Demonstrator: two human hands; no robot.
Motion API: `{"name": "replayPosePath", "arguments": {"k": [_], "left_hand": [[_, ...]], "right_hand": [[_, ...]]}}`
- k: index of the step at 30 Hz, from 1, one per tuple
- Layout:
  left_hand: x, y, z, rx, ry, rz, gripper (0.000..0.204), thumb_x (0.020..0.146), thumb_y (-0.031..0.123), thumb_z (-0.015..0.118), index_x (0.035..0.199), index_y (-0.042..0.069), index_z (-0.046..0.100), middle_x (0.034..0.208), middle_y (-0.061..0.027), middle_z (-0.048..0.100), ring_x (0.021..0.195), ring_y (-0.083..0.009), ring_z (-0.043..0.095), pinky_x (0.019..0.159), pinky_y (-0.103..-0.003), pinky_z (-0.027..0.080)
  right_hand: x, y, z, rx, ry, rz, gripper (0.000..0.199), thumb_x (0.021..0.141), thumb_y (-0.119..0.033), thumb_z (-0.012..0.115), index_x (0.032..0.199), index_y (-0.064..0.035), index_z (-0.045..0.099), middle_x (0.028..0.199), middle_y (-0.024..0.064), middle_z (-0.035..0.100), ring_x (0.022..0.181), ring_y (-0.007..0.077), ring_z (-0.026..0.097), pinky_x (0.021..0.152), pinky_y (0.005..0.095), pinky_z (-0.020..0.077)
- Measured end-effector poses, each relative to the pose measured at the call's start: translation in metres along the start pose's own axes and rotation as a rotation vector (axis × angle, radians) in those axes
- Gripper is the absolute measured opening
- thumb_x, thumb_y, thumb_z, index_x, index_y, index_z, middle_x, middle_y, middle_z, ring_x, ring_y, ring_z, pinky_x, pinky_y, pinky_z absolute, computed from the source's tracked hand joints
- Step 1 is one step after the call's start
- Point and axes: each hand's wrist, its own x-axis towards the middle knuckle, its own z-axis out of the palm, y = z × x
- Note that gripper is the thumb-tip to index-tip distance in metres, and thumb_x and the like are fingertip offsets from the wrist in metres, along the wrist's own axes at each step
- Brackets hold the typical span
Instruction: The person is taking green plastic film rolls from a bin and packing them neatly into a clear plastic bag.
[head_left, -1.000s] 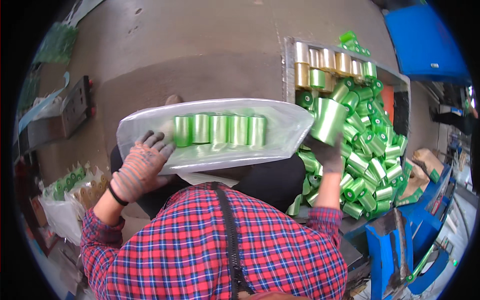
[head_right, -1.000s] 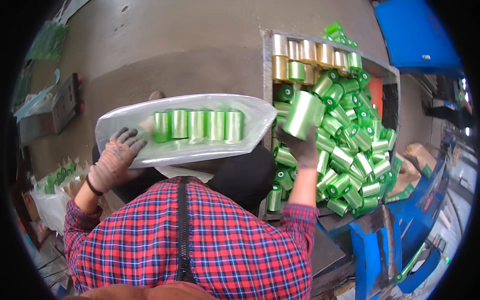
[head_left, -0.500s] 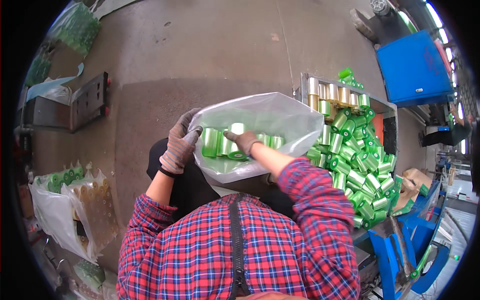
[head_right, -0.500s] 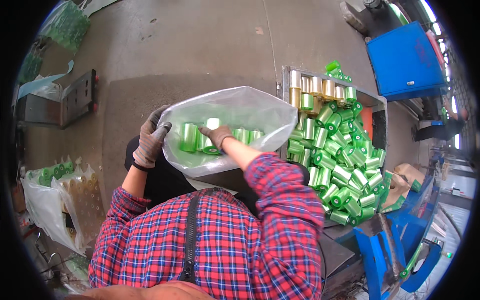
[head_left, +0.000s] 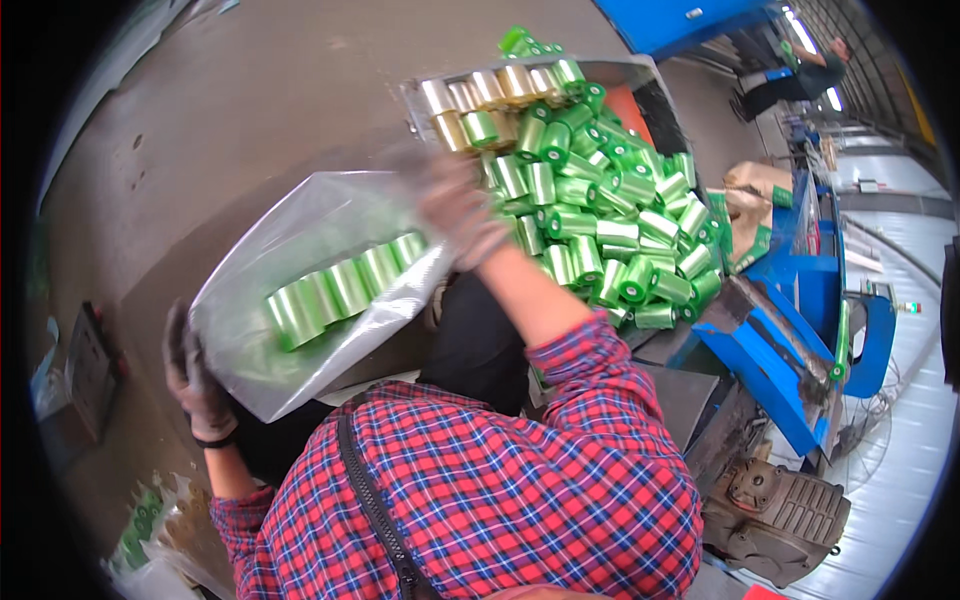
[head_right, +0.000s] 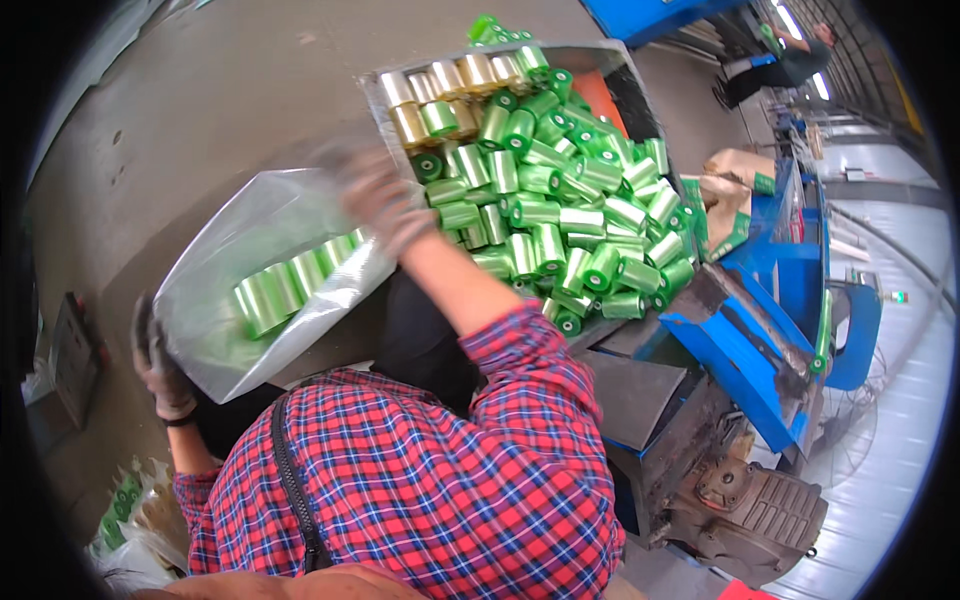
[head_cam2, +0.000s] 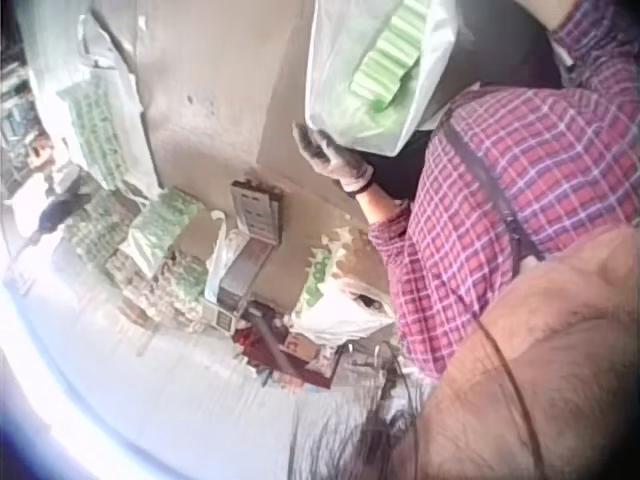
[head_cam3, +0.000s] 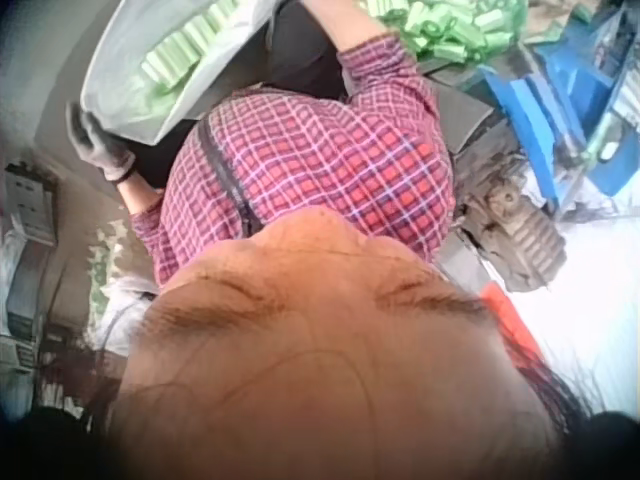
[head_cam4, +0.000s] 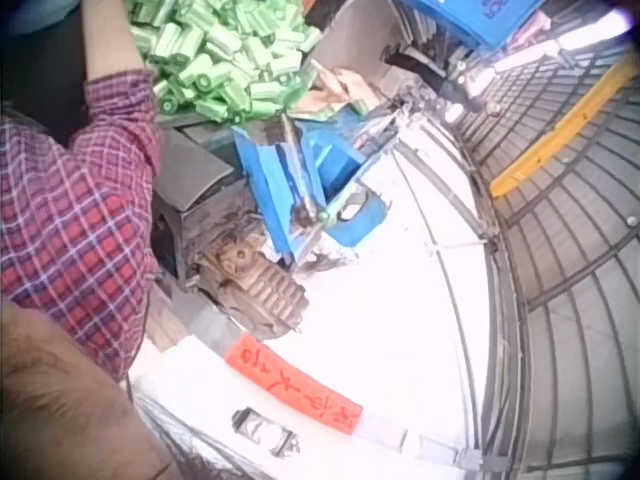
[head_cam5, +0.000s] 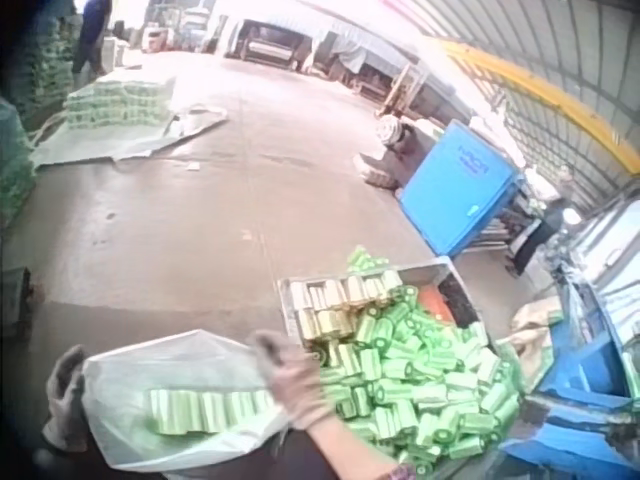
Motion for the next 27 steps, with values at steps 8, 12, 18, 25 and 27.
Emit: {"name": "replayPosePath", "arguments": {"k": [8,12,18,25,27], "left_hand": [[0.019,0.091,0.027,0.095,-0.116,-0.09,0.04,0.089,0.022,0.038,0.115,-0.006,0.049,0.1,-0.01,0.06,0.058,-0.0029,0.043,0.055,-0.016,0.037],[0.044,0.093,0.097,0.56,-0.992,-0.203,0.047,0.085,0.031,0.047,0.117,-0.004,0.048,0.103,-0.0226,0.058,0.088,-0.0262,0.059,0.077,-0.034,0.046],[-0.003,0.109,0.114,0.86,-1.186,-0.023,0.07,0.068,0.041,0.064,0.12,-0.002,0.044,0.1,-0.0261,0.057,0.096,-0.0357,0.056,0.083,-0.04,0.045],[-0.057,0.093,0.115,0.533,-1.475,-0.08,0.044,0.076,0.032,0.057,0.116,0.015,0.052,0.087,-0.0168,0.063,0.083,-0.0339,0.06,0.075,-0.044,0.045],[-0.058,0.093,0.121,0.47,-1.53,-0.076,0.044,0.077,0.031,0.055,0.117,0.014,0.051,0.092,-0.0168,0.062,0.087,-0.0337,0.059,0.076,-0.044,0.046]], "right_hand": [[-0.26,0.209,-0.013,0.016,-1.117,1.462,0.059,0.07,-0.046,0.063,0.107,-0.0005,0.058,0.117,0.0233,0.051,0.11,0.0326,0.05,0.088,0.04,0.0434],[-0.218,0.203,-0.048,0.152,-1.249,1.59,0.07,0.064,-0.047,0.07,0.117,-0.0051,0.05,0.121,0.0172,0.05,0.108,0.0319,0.051,0.084,0.0387,0.0457],[-0.239,0.149,-0.118,1.671,-0.096,1.6,0.065,0.071,-0.049,0.065,0.12,-0.0101,0.046,0.105,0.0095,0.054,0.095,0.0223,0.049,0.08,0.0408,0.0419],[-0.034,0.086,-0.189,2.43,-0.421,1.139,0.087,0.071,-0.056,0.062,0.131,-0.0024,0.028,0.109,0.0168,0.05,0.088,0.0279,0.055,0.073,0.0429,0.05],[-0.003,0.035,-0.155,1.886,-0.757,0.671,0.052,0.081,-0.03,0.051,0.126,-0.0064,0.039,0.107,0.018,0.053,0.09,0.0278,0.057,0.078,0.0371,0.048]]}}
